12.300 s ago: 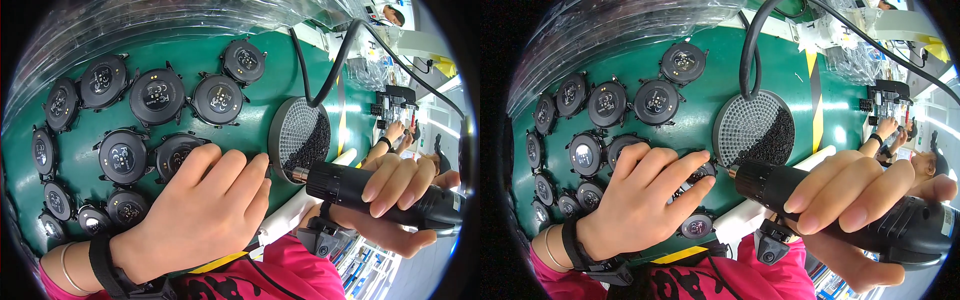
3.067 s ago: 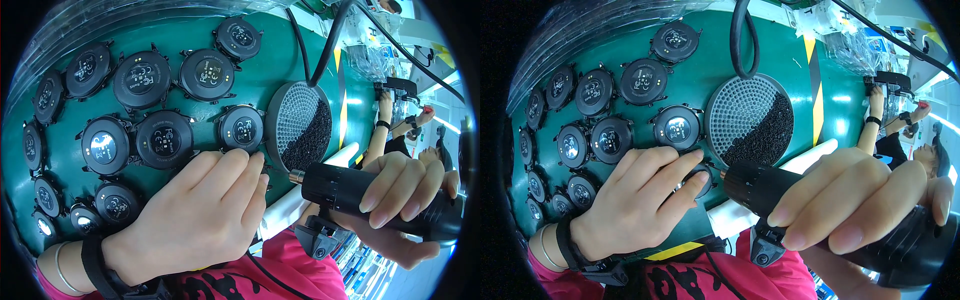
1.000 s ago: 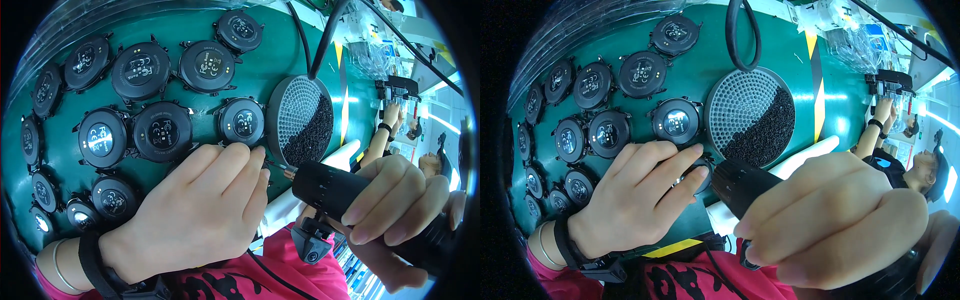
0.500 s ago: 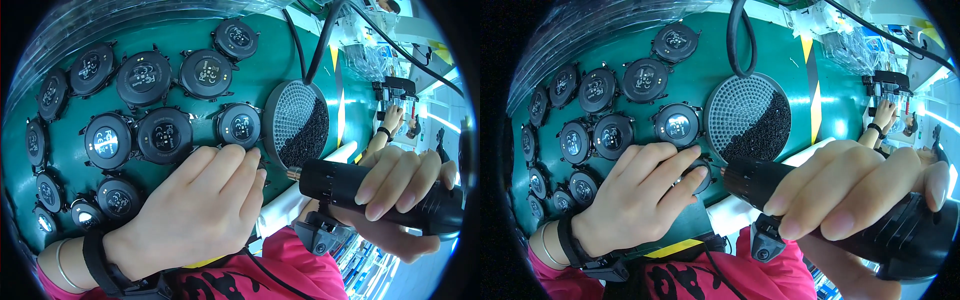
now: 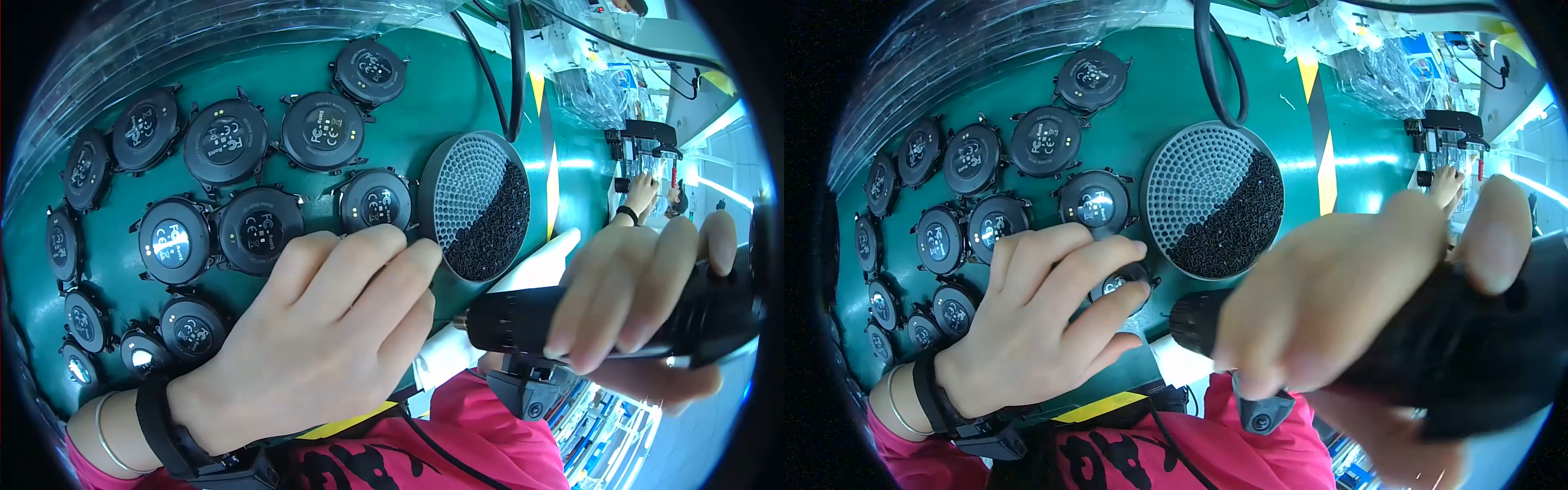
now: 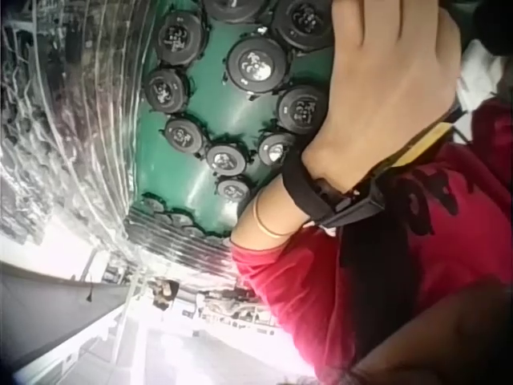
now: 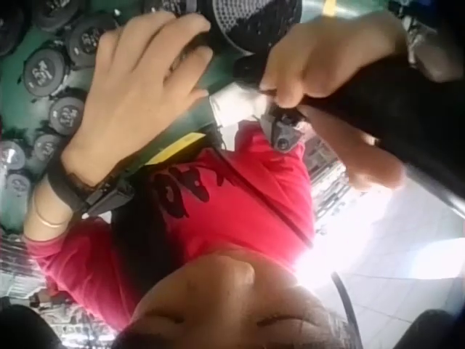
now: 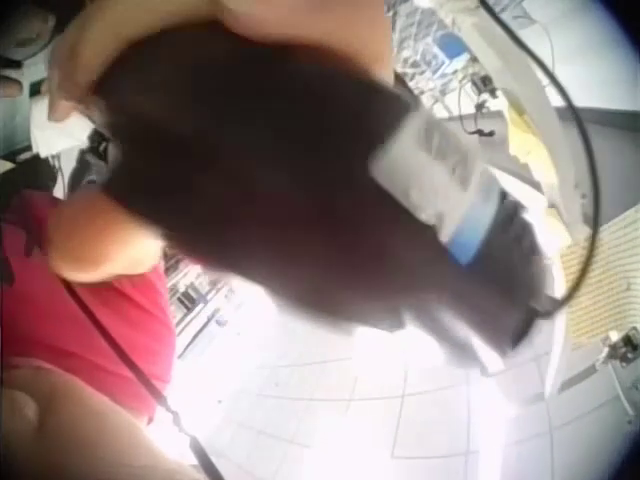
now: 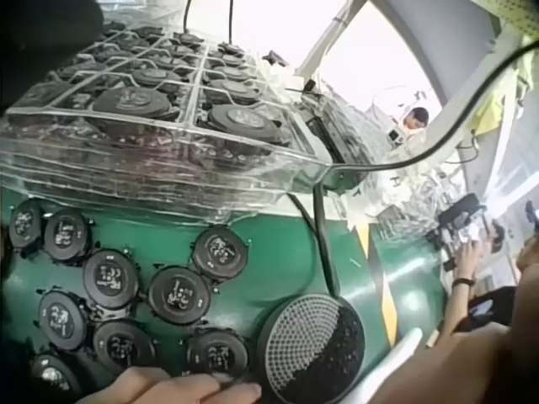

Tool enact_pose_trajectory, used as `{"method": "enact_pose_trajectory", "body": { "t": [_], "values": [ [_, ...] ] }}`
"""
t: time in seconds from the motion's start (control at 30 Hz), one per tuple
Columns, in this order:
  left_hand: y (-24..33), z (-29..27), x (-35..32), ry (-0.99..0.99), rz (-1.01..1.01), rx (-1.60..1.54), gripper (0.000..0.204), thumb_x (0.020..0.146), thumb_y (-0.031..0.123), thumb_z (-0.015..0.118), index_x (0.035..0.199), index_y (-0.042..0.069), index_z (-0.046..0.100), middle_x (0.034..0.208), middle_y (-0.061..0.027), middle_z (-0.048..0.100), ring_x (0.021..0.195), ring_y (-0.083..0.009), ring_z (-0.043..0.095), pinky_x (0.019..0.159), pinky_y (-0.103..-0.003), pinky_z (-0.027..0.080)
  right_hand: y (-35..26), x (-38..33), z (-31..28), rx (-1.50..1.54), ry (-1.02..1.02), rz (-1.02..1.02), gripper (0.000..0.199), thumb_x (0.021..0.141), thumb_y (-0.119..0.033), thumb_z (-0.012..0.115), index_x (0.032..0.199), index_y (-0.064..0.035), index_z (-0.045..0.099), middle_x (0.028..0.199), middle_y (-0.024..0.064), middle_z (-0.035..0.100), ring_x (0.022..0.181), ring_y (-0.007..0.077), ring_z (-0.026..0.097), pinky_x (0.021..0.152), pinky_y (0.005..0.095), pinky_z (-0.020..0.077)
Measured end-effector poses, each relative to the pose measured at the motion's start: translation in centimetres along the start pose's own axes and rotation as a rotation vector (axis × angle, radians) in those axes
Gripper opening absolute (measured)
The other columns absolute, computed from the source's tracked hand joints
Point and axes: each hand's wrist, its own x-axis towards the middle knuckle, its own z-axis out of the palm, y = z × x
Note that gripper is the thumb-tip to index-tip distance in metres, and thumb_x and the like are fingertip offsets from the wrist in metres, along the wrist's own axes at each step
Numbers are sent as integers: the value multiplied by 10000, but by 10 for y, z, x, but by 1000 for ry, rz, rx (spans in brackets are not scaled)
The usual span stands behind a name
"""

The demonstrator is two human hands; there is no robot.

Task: The person moves a smart watch from a tray to the table, picks up a screw from a container with a power screwdriver, and drives it into the back of the watch, repeating the process for several screws.

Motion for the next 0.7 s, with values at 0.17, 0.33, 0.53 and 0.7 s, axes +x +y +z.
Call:
{"method": "enact_pose_trajectory", "body": {
  "t": [0.17,0.33,0.53,0.7],
  "values": [
    [-1,3,-1,55,73,-46,379,607,224,787,941,94,663,1213,-52,585,1054,-253,528,837,-444,401,-3,2,2,90,156,-56,542,856,-320,709,1118,-7,352,746,87,570,487,156,626,408,235,549],
    [-4,8,-1,152,116,-22,256,623,203,762,828,97,650,1157,-48,616,1030,-244,547,830,-438,394,-4,4,2,96,158,-64,502,850,-291,700,1088,-6,362,740,73,560,480,140,618,378,214,532],
    [-5,8,-1,182,106,-10,203,636,187,741,770,95,619,1124,-49,629,1009,-244,568,828,-437,378,-2,2,4,149,189,-94,515,838,-285,718,1086,-6,363,745,85,562,476,147,618,386,211,538],
    [-3,5,-2,154,67,-35,227,626,208,747,760,91,606,1124,-54,627,1014,-248,571,831,-448,366,-2,-1,7,120,146,-117,550,820,-278,743,1099,-3,356,749,94,570,480,149,626,396,209,544]
  ]
}}
